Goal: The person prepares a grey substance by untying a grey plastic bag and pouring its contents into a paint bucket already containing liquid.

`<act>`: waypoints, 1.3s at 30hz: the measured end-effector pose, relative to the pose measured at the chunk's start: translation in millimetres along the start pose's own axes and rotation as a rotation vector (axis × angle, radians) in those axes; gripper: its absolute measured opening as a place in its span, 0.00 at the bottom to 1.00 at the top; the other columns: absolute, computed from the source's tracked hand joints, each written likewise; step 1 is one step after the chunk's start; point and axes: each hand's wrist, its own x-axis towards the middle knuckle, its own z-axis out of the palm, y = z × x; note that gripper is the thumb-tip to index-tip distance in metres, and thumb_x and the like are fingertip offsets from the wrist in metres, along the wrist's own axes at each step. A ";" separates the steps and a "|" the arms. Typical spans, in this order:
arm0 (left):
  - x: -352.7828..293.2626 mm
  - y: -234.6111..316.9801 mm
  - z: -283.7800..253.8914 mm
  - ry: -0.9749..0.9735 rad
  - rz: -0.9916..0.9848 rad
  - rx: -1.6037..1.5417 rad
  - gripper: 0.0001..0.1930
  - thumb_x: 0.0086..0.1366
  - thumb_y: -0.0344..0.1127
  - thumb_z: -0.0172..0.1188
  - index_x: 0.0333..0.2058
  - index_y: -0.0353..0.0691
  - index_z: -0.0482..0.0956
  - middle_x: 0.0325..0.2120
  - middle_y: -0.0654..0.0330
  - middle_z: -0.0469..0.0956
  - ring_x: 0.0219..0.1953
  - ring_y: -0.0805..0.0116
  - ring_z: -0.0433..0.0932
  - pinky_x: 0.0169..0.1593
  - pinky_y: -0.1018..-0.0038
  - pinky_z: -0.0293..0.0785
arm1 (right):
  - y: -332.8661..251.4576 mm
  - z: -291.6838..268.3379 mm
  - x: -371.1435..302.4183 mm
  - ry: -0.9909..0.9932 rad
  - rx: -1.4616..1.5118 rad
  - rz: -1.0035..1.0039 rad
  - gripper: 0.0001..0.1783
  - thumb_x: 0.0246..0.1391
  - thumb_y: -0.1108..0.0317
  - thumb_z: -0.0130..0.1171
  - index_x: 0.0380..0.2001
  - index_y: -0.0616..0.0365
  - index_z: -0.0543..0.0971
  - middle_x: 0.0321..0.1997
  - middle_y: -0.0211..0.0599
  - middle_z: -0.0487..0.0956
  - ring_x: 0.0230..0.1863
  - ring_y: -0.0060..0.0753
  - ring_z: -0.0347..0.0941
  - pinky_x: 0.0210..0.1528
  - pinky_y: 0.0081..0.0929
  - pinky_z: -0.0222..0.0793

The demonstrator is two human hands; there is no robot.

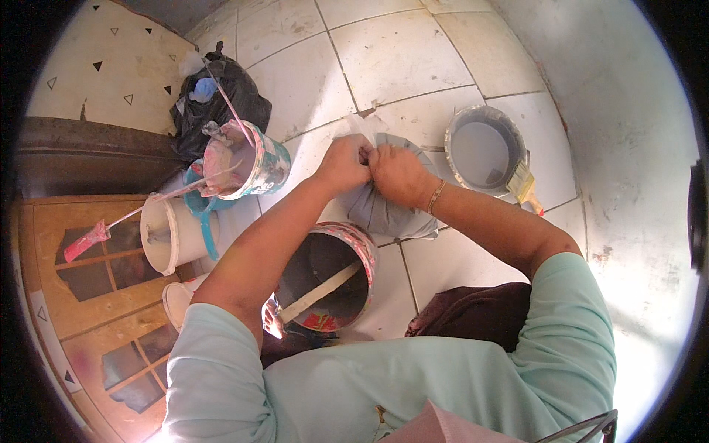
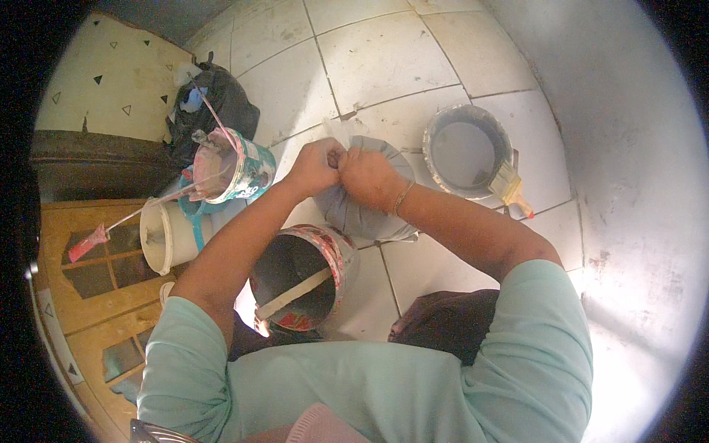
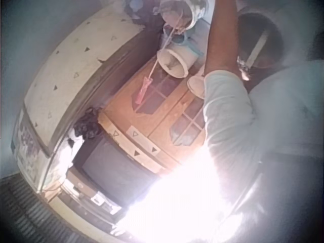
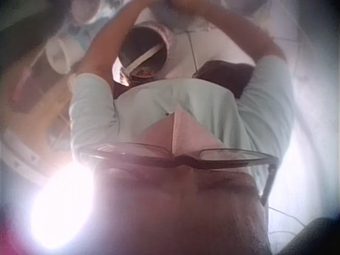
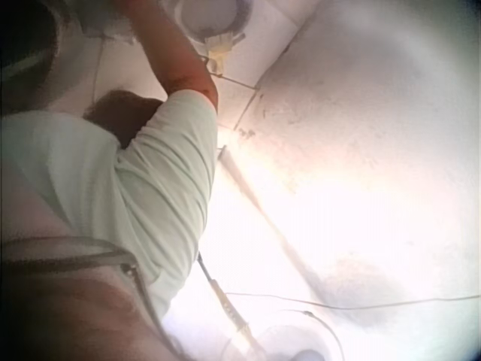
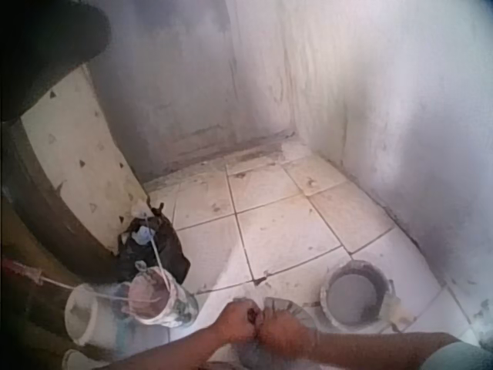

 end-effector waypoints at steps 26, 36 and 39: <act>-2.1 20.8 13.7 0.141 0.195 0.203 0.16 0.45 0.33 0.63 0.34 0.33 0.74 0.27 0.47 0.77 0.33 0.53 0.76 0.39 0.65 0.73 | 21.2 -2.4 -5.7 0.045 0.085 0.063 0.13 0.44 0.70 0.52 0.35 0.66 0.70 0.33 0.49 0.74 0.33 0.46 0.74 0.34 0.38 0.72; 3.2 24.9 19.3 0.210 0.327 0.506 0.13 0.42 0.35 0.61 0.26 0.34 0.73 0.27 0.47 0.74 0.33 0.46 0.70 0.44 0.60 0.65 | 29.4 -3.0 -7.9 0.127 0.235 0.109 0.11 0.41 0.71 0.54 0.31 0.62 0.69 0.32 0.49 0.72 0.38 0.52 0.70 0.41 0.41 0.68; 7.2 30.2 17.8 0.178 0.367 0.494 0.12 0.43 0.34 0.61 0.25 0.33 0.74 0.25 0.46 0.74 0.33 0.45 0.70 0.43 0.59 0.66 | 33.2 -3.7 -9.3 0.139 0.264 0.112 0.11 0.43 0.71 0.53 0.32 0.63 0.70 0.33 0.49 0.73 0.38 0.51 0.71 0.42 0.41 0.68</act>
